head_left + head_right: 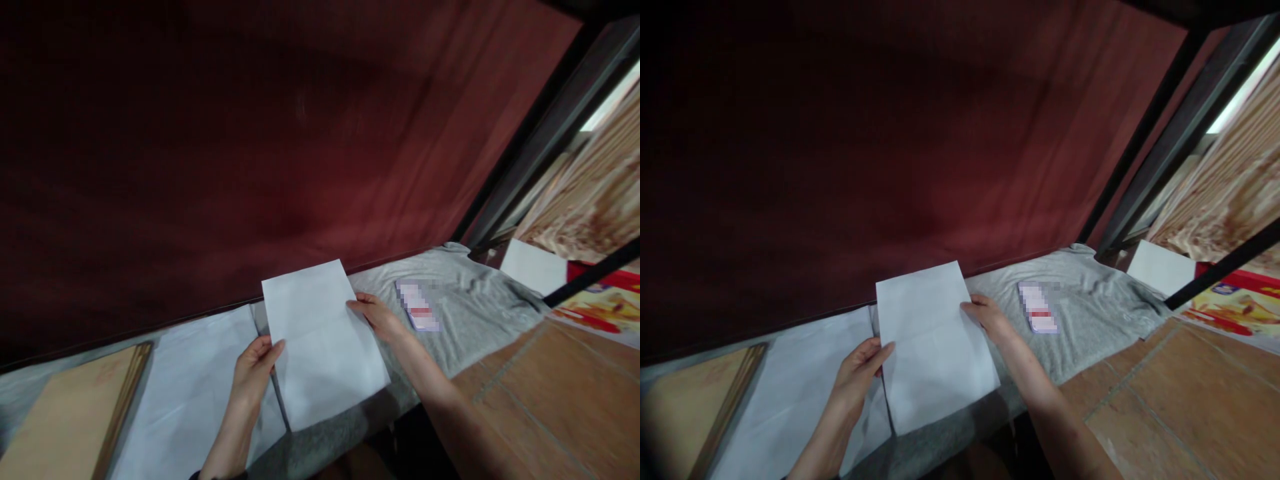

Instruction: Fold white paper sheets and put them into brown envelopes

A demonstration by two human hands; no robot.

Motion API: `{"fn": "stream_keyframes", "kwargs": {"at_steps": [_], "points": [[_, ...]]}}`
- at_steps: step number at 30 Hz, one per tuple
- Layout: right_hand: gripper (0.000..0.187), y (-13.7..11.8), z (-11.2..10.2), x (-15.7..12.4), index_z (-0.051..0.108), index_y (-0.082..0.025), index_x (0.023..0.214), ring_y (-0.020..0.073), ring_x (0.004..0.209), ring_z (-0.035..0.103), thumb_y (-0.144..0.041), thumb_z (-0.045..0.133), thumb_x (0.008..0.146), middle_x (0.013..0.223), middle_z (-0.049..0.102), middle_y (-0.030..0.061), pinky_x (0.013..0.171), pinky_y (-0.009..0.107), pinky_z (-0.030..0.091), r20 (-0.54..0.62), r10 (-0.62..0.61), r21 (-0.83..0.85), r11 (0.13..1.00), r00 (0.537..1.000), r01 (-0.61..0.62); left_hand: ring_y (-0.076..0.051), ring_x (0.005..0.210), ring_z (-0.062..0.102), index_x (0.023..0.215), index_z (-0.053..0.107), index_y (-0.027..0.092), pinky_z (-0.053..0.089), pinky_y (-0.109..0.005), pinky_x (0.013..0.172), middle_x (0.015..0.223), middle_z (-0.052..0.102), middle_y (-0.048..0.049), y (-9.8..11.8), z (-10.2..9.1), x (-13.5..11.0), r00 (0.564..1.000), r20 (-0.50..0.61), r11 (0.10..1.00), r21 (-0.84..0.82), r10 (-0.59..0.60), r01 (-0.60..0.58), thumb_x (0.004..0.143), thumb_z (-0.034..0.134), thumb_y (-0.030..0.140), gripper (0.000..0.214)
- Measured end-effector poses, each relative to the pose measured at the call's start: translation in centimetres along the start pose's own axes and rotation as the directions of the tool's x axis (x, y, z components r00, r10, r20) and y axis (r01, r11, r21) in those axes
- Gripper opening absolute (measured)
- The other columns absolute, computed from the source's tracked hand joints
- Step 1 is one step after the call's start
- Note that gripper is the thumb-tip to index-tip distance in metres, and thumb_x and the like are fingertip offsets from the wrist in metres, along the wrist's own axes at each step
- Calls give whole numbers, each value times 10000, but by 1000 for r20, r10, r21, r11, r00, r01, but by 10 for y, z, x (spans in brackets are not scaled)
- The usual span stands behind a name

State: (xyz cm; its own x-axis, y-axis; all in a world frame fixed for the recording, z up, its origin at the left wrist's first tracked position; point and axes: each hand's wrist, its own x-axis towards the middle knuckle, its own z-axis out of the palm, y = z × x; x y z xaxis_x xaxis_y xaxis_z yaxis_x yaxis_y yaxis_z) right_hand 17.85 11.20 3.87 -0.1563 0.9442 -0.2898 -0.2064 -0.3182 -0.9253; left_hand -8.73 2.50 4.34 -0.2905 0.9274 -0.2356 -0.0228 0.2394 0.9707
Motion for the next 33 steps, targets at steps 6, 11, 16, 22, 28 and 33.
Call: {"fn": "stream_keyframes", "kwargs": {"at_steps": [6, 11, 16, 22, 28, 33], "points": [[225, 15, -6, 12, 682, -157, 825, 148, 558, 580, -368, 635, 766, 648, 651, -2, 530, 246, 438, -57, -142, -488, 867, 988, 97, -176, 611, 626, 931, 658, 194, 442, -272, 565, 710, 708, -1, -26, 7, 15, 997, -78, 1000, 12, -11, 12, 550, 792, 485, 498], [69, 27, -20, 22, 673, -192, 763, 165, 640, 587, -215, 610, 781, 619, 598, -24, 645, 265, 463, -102, -206, -665, 742, 973, 88, -231, 686, 678, 1072, 657, 208, 484, -306, 618, 688, 708, -3, -40, 17, 32, 996, -56, 966, 253, 74, -57, 637, 703, 395, 476], [362, 33, -25, 10, 664, -202, 1188, 257, 1029, 642, -152, 582, 839, 1075, 691, 95, 958, 376, 469, -104, -343, -810, 574, 933, 121, -248, 746, 695, 1176, 643, 184, 490, -317, 692, 744, 723, -25, -42, 24, 35, 990, -25, 854, 510, 136, -104, 730, 621, 317, 466], [501, 60, 6, -22, 478, -224, 1473, 267, 1413, 426, -289, 515, 977, 1539, 459, 114, 1155, 469, 371, 313, -401, -866, 251, 861, 432, -245, 818, 707, 1323, 572, 150, 493, -316, 752, 850, 749, -63, -41, 27, 25, 990, -9, 723, 684, 141, -97, 832, 556, 255, 502], [539, 90, 20, -47, 404, -286, 1531, 262, 1505, 276, -406, 516, 1018, 1630, 321, 68, 1238, 518, 178, 555, -292, -803, 57, 779, 593, -283, 912, 707, 1423, 489, 129, 506, -361, 792, 1036, 750, -147, -27, 27, -5, 992, 4, 397, 916, 128, -55, 946, 460, 310, 511], [546, 90, 11, -43, 408, -237, 1533, 269, 1507, 272, -418, 497, 1025, 1628, 318, 96, 1239, 505, 185, 597, -256, -791, -32, 760, 611, -331, 1204, 607, 1403, 532, 104, 473, -450, 988, 1303, 641, -218, -47, 53, -39, 844, 242, 109, 938, 479, -330, 998, 363, 332, 495]]}}
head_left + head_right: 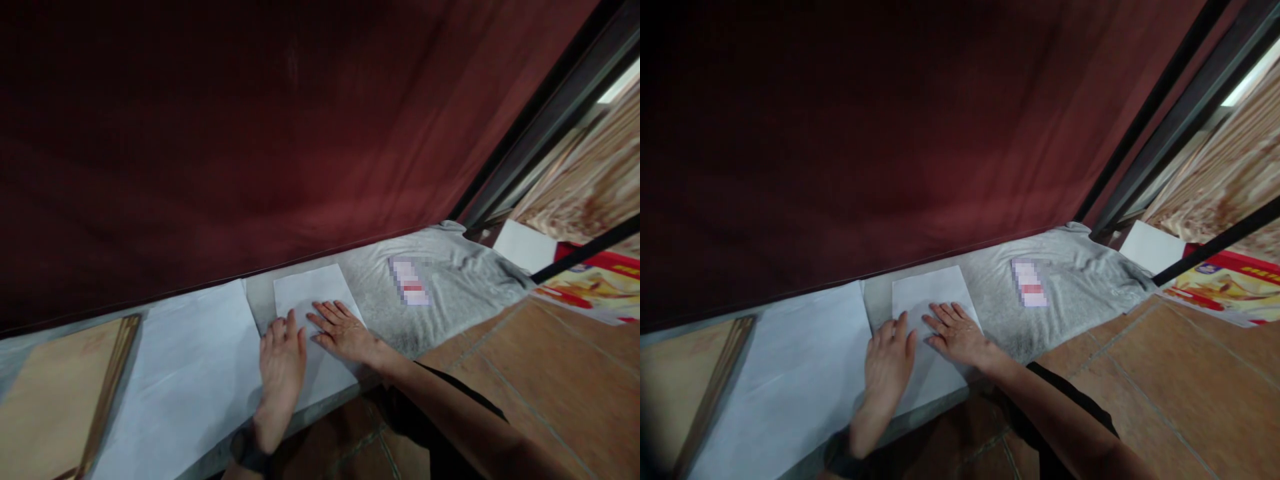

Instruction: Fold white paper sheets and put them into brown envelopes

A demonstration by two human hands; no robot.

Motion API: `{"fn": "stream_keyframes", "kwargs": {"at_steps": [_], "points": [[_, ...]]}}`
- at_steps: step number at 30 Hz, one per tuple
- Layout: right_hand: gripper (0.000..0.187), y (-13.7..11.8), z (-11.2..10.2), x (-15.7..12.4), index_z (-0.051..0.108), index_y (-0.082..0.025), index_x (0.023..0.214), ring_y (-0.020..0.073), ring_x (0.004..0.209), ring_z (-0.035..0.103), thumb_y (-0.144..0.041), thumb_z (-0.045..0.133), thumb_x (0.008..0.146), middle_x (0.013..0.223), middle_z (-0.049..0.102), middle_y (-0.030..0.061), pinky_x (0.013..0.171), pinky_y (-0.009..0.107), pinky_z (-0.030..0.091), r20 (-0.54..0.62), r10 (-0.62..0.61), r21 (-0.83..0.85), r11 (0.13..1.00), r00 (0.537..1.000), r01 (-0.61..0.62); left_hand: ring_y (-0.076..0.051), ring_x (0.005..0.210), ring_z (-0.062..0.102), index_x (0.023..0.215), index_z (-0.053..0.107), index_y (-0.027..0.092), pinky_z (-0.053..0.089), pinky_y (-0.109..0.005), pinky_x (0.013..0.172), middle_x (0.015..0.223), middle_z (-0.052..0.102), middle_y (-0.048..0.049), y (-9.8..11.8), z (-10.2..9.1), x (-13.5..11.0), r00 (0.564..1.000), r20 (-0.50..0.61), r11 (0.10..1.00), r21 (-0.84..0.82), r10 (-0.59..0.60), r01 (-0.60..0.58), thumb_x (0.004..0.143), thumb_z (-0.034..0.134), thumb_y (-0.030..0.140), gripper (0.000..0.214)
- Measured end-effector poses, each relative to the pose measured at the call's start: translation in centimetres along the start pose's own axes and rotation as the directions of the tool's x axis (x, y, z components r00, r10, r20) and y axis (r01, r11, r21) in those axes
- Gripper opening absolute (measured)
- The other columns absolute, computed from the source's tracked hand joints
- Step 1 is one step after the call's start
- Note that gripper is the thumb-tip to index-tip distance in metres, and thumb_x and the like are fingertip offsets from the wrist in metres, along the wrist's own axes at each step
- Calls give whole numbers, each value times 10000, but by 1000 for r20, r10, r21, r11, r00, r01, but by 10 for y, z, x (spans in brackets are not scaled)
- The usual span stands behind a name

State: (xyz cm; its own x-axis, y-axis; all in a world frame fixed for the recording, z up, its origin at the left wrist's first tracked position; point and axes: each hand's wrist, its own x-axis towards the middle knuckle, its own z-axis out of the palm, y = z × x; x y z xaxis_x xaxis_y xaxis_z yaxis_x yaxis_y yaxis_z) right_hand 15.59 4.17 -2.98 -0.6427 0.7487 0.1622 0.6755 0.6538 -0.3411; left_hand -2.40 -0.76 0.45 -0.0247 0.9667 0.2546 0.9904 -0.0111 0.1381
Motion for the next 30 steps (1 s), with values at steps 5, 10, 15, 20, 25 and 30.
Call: {"fn": "stream_keyframes", "kwargs": {"at_steps": [5, 10, 15, 20, 25, 30], "points": [[518, 11, 3, 3, 425, -181, 1520, 255, 1514, 252, -348, 483, 1033, 1643, 277, 111, 1247, 474, 199, 76, -65, -112, 991, 995, 73, -332, 1474, 342, 1505, 406, 103, 320, -554, 1171, 1560, 438, -177, 27, 42, -25, 975, -61, 974, -54, 215, -218, 990, 387, 360, 575], [531, 27, 1, 1, 359, -255, 1555, 243, 1512, 262, -420, 424, 1055, 1645, 285, 69, 1238, 482, 233, 14, -53, -155, 986, 999, 54, -333, 1476, 345, 1539, 310, 39, 312, -536, 1190, 1554, 426, -223, 14, 54, -35, 974, -81, 974, -58, 213, -218, 985, 371, 520, 736], [531, 42, -9, -9, 365, -236, 1557, 254, 1502, 286, -420, 411, 1060, 1629, 312, 85, 1228, 479, 262, -21, 4, -190, 982, 1000, -8, -343, 1461, 373, 1533, 323, 43, 324, -562, 1179, 1550, 422, -240, -2, 46, -42, 979, -92, 980, -58, 184, -189, 989, 355, 551, 745], [555, 47, -9, -15, 338, -242, 1568, 251, 1494, 308, -428, 426, 1053, 1630, 306, 82, 1225, 484, 267, -26, 18, -188, 982, 999, -23, -391, 1393, 459, 1472, 417, -4, 449, -542, 1081, 1504, 457, -292, -16, 34, -49, 992, -97, 997, -27, 75, -78, 979, 348, 595, 779], [544, 46, -7, -13, 364, -233, 1557, 260, 1494, 307, -433, 419, 1054, 1626, 318, 86, 1225, 490, 264, -19, 33, -189, 981, 999, -36, -383, 1264, 587, 1423, 477, -20, 534, -503, 966, 1401, 559, -305, -39, 14, -45, 998, -43, 994, 98, -42, 46, 1001, 281, 556, 741], [543, 38, -13, -14, 355, -228, 1559, 256, 1506, 276, -420, 422, 1056, 1628, 306, 98, 1231, 508, 241, -51, 53, -181, 982, 997, -61, -347, 1315, 552, 1433, 498, 69, 501, -487, 1035, 1449, 553, -222, -40, 10, -40, 989, -82, 992, 26, 122, -120, 1004, 325, 527, 652]]}}
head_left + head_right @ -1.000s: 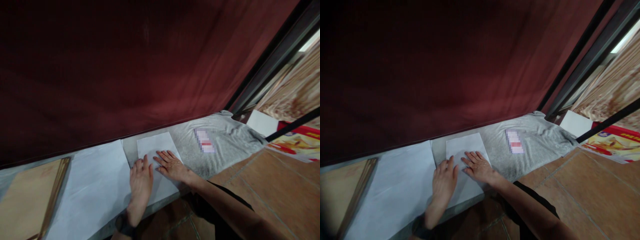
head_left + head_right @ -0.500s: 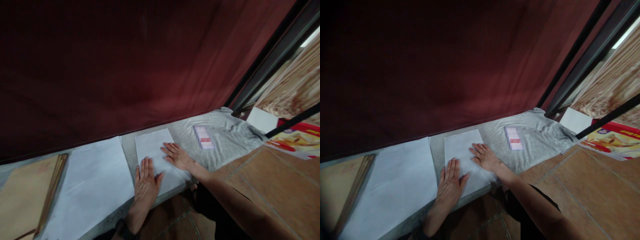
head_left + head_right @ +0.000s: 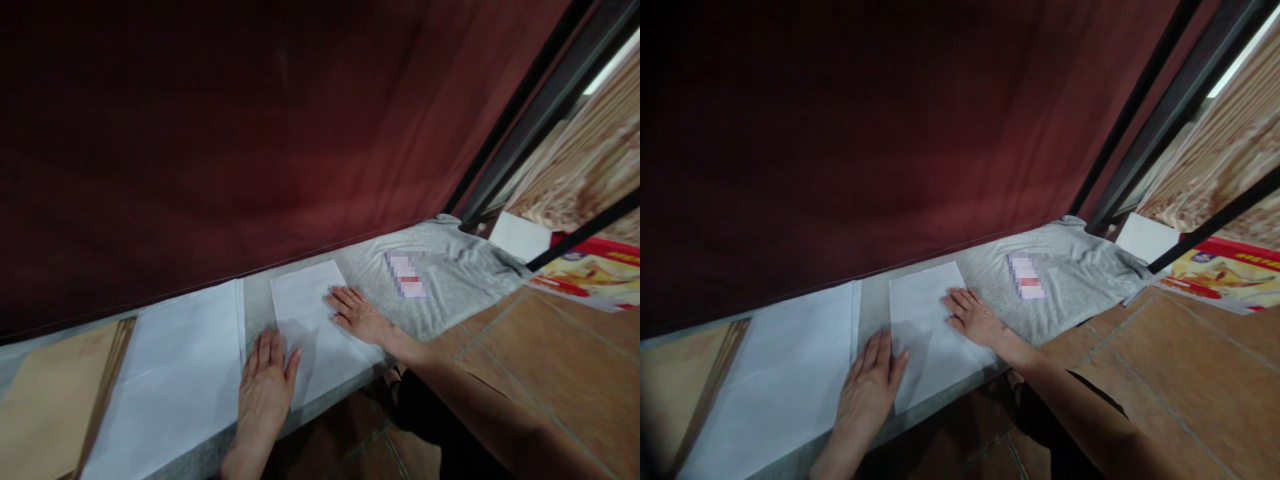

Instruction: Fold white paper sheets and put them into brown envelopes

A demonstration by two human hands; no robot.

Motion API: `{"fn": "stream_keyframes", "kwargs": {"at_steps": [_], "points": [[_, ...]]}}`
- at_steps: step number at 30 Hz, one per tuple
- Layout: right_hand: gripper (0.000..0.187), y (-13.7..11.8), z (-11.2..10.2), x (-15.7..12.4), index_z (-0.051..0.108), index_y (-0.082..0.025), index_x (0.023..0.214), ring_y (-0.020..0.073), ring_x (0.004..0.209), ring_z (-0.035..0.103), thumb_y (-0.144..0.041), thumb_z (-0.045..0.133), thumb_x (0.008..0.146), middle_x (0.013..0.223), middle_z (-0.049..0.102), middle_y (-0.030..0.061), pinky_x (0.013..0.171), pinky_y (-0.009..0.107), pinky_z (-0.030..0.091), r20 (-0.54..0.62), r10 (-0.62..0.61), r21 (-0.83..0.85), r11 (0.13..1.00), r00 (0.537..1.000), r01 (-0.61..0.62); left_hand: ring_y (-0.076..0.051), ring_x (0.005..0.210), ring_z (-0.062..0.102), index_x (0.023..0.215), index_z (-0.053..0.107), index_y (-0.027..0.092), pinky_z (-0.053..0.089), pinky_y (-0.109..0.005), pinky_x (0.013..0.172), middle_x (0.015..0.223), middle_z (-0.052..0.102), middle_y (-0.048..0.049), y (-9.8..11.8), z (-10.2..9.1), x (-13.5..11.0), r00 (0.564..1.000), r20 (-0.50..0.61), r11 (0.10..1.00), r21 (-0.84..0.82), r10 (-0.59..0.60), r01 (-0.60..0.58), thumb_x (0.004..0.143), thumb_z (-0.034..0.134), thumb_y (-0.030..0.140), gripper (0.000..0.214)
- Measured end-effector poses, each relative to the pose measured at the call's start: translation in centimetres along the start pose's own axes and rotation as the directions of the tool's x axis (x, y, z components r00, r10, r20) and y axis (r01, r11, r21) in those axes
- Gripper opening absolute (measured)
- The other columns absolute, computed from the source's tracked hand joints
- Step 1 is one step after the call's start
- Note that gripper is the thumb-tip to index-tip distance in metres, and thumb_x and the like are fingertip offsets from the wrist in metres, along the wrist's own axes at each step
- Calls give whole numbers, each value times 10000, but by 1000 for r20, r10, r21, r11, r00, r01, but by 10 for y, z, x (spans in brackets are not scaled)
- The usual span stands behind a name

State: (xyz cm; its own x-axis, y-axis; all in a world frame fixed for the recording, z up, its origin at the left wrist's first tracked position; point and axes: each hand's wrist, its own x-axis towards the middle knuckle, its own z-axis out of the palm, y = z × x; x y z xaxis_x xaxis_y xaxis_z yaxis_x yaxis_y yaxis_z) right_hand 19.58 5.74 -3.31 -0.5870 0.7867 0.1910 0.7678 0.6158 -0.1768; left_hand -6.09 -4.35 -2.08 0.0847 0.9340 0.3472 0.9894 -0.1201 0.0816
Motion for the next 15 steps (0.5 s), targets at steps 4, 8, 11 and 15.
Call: {"fn": "stream_keyframes", "kwargs": {"at_steps": [4, 8, 11, 15], "points": [[564, -16, -2, -8, 302, -242, 1580, 244, 1523, 225, -422, 421, 1058, 1653, 244, 86, 1234, 487, 238, 6, -64, 42, 997, 998, 63, -340, 1474, 349, 1506, 396, 103, 382, -546, 1144, 1576, 410, -183, 24, 13, -5, 974, -70, 972, -77, 215, -220, 1001, 366, 509, 648], [557, -26, 4, -19, 325, -264, 1570, 233, 1524, 221, -423, 453, 1051, 1652, 263, 62, 1243, 469, 220, 36, -156, 86, 985, 987, 153, -327, 1484, 335, 1540, 339, 134, 292, -576, 1185, 1572, 419, -178, 36, 25, -17, 956, -41, 954, -67, 290, -293, 988, 389, 540, 686], [546, -19, 6, -24, 348, -260, 1561, 235, 1517, 243, -439, 444, 1053, 1642, 289, 67, 1241, 474, 226, 37, -130, 78, 989, 991, 127, -337, 1473, 355, 1532, 360, 128, 275, -576, 1188, 1560, 429, -196, 29, 26, -23, 941, -29, 941, -34, 337, -337, 966, 392, 606, 741], [544, 0, 2, -28, 365, -251, 1554, 231, 1504, 282, -441, 446, 1051, 1629, 318, 77, 1234, 467, 252, 37, -86, 59, 995, 996, 83, -355, 1456, 380, 1516, 395, 127, 317, -563, 1163, 1563, 418, -210, 17, 19, -27, 924, -15, 924, 17, 382, -382, 929, 414, 671, 801]]}}
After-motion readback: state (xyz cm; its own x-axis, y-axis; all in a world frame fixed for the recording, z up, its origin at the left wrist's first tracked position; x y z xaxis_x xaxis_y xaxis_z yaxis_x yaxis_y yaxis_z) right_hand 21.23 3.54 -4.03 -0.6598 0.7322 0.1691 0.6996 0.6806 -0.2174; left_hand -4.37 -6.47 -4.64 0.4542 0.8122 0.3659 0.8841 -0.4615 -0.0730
